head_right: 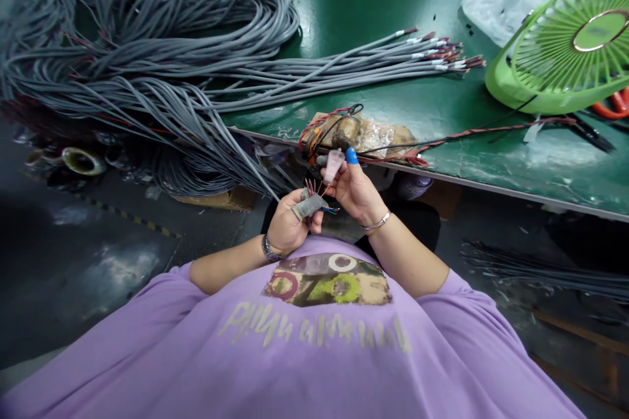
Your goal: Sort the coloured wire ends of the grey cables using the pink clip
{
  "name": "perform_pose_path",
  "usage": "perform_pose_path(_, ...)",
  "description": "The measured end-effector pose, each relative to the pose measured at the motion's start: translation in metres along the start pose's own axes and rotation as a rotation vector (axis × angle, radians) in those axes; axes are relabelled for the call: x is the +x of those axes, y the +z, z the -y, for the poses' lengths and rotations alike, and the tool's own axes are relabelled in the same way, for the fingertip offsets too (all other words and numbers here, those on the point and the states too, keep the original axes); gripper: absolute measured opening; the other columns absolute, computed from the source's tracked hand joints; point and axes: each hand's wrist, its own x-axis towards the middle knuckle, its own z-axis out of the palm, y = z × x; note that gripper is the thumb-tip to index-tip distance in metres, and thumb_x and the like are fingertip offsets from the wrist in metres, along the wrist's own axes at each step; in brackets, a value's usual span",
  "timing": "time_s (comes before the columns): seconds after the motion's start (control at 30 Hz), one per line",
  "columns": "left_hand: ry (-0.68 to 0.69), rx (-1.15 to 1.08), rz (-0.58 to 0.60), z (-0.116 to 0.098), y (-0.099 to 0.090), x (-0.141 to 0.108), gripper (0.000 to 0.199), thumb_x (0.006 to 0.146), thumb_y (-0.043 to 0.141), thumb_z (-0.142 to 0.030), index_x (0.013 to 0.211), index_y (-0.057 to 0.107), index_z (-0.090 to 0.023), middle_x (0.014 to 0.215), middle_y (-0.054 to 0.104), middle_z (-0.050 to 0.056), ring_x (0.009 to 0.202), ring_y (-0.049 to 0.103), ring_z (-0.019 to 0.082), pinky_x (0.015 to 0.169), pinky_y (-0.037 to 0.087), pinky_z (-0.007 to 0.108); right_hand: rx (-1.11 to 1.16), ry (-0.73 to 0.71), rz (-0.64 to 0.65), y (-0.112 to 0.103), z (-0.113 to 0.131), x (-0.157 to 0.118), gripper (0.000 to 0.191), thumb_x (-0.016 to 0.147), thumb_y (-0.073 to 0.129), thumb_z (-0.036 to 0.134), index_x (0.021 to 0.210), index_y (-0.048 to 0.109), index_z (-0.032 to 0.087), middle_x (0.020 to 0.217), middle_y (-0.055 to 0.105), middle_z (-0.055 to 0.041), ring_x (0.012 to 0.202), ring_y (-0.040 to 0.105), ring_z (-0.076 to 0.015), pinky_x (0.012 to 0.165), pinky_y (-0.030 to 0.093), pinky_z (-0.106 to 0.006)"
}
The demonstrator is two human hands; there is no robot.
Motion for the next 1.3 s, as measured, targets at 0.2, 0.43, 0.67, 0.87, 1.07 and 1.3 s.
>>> perform_pose_path(0.2, 0.016, -0.041, 0.01, -0.004, 0.001, 0.002, 0.04, 0.068, 0.078, -0.051, 0.075, 0.055, -0.018, 0.053, 0.059, -0.006, 0.038, 0.049, 0.007, 0.038, 0.041, 0.018, -0.053, -0.044, -0.015, 0.004, 0.002, -0.004, 0.033, 0.083, 0.071, 0.051, 0.08, 0.069, 0.018, 0.071, 0.07, 0.0, 0.054, 0.054, -0.008, 0.05, 0.045, -0.02)
perform_pose_path(0.43, -0.026, -0.044, 0.009, -0.009, 0.006, 0.007, 0.043, 0.064, 0.08, -0.051, 0.072, 0.053, -0.018, 0.05, 0.057, -0.005, 0.037, 0.048, 0.007, 0.036, 0.038, 0.018, -0.031, -0.05, -0.046, 0.003, -0.003, 0.004, 0.052, 0.076, 0.068, 0.072, 0.076, 0.065, 0.02, 0.071, 0.07, -0.0001, 0.057, 0.059, -0.0105, 0.054, 0.05, -0.025)
perform_pose_path(0.67, -0.046, -0.02, 0.0, -0.006, 0.008, 0.012, 0.042, 0.064, 0.08, -0.048, 0.069, 0.052, -0.018, 0.05, 0.057, -0.004, 0.036, 0.048, 0.007, 0.036, 0.038, 0.018, 0.025, -0.057, -0.074, 0.01, 0.002, 0.003, 0.045, 0.075, 0.074, 0.065, 0.074, 0.064, 0.021, 0.063, 0.066, 0.0013, 0.054, 0.058, -0.0121, 0.054, 0.05, -0.026)
perform_pose_path(0.87, -0.046, -0.011, -0.003, -0.006, 0.007, 0.01, 0.043, 0.063, 0.08, -0.051, 0.072, 0.054, -0.018, 0.05, 0.057, -0.005, 0.037, 0.048, 0.007, 0.037, 0.038, 0.018, 0.027, -0.042, -0.036, 0.006, -0.003, 0.004, 0.053, 0.075, 0.065, 0.075, 0.075, 0.063, 0.022, 0.065, 0.067, 0.0019, 0.052, 0.057, -0.0112, 0.051, 0.048, -0.025)
perform_pose_path(1.07, 0.01, -0.02, -0.024, -0.006, 0.002, 0.002, 0.042, 0.065, 0.079, -0.051, 0.072, 0.054, -0.018, 0.051, 0.058, -0.005, 0.036, 0.048, 0.007, 0.036, 0.04, 0.019, -0.008, -0.009, 0.008, 0.0, -0.002, 0.001, 0.057, 0.08, 0.057, 0.077, 0.081, 0.066, 0.021, 0.073, 0.07, -0.0009, 0.055, 0.057, -0.0108, 0.05, 0.045, -0.024)
perform_pose_path(1.3, 0.045, -0.023, -0.082, -0.01, 0.004, 0.003, 0.042, 0.065, 0.079, -0.051, 0.071, 0.054, -0.018, 0.051, 0.057, -0.006, 0.038, 0.049, 0.007, 0.038, 0.04, 0.019, -0.069, -0.118, 0.007, -0.002, -0.004, -0.005, 0.037, 0.078, 0.075, 0.054, 0.079, 0.066, 0.019, 0.068, 0.063, 0.0019, 0.054, 0.049, -0.0079, 0.049, 0.04, -0.021)
